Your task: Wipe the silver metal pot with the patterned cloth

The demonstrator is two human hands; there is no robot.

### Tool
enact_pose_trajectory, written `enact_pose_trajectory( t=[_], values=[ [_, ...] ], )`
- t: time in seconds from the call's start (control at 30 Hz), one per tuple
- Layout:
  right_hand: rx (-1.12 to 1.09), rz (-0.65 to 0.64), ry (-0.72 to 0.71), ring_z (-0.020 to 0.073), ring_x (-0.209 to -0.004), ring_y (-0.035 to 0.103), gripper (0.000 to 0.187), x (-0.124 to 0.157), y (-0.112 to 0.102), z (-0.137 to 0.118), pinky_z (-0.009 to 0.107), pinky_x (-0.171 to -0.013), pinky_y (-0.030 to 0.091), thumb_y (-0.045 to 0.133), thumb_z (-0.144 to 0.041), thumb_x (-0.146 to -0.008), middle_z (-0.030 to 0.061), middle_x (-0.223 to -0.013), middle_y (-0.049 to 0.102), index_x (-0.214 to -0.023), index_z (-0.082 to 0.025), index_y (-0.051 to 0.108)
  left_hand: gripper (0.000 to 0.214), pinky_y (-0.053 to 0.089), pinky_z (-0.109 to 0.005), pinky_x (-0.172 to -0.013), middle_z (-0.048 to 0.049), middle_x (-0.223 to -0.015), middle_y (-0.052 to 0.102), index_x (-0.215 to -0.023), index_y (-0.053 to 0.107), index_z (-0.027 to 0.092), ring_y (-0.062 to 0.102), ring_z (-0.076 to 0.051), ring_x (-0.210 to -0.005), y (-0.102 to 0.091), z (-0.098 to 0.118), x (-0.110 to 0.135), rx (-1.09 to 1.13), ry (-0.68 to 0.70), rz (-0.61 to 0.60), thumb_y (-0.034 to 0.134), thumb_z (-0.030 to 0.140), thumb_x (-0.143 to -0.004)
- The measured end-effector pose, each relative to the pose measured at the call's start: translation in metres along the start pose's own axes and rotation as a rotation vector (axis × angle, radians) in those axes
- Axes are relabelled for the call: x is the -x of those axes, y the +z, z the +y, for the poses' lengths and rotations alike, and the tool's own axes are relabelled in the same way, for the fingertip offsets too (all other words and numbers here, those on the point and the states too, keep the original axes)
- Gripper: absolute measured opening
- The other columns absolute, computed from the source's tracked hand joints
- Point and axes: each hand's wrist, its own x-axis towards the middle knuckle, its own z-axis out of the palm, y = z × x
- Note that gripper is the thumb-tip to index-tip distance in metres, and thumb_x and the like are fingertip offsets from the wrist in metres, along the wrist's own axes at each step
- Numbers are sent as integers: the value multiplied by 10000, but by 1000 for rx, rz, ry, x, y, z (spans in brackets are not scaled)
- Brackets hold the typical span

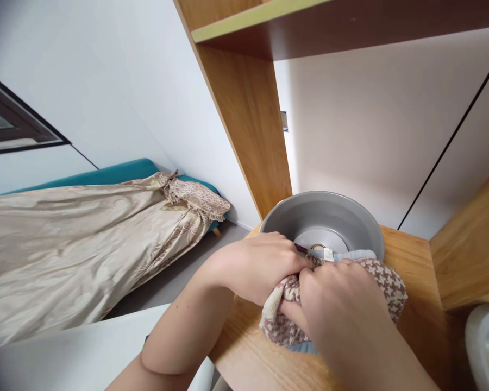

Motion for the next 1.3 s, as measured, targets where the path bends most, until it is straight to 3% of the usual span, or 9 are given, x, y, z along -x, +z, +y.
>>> enact_pose_trajectory(
  t=[0.33, 0.73, 0.97, 1.3],
  values=[
    [2, 59, 8, 208, -481, 499, 336, -1, 3, 0, 374, -559, 153, 615, -391, -906, 24, -523, 613, -598, -258, 626, 196, 352, -329, -506, -21, -763, 734, -814, 640, 227, 680, -216, -647, -1, 0, 0, 27, -9, -4, 715, 407, -835],
    [3, -240, 65, 227, -591, 575, 355, -7, -11, -4, 374, -570, 146, 522, -401, -982, 47, -690, 714, -725, -253, 715, 212, 371, -319, -523, -32, -792, 754, -809, 642, 227, 670, -213, -650, -2, 1, 0, 10, -25, -14, 720, 423, -829],
    [14, -155, 70, 223, -552, 540, 372, -4, -7, -3, 371, -569, 145, 551, -427, -967, 57, -619, 675, -680, -237, 693, 201, 367, -320, -518, -26, -803, 756, -814, 643, 228, 671, -211, -657, -4, 2, 0, 24, -27, -22, 713, 415, -839],
    [1, -166, 56, 208, -556, 523, 350, -5, -9, -3, 370, -572, 133, 554, -400, -969, 50, -634, 681, -692, -240, 697, 219, 349, -324, -515, -30, -799, 751, -813, 639, 224, 668, -213, -659, -3, 1, 0, 10, -25, -21, 700, 431, -848]
  ],
)
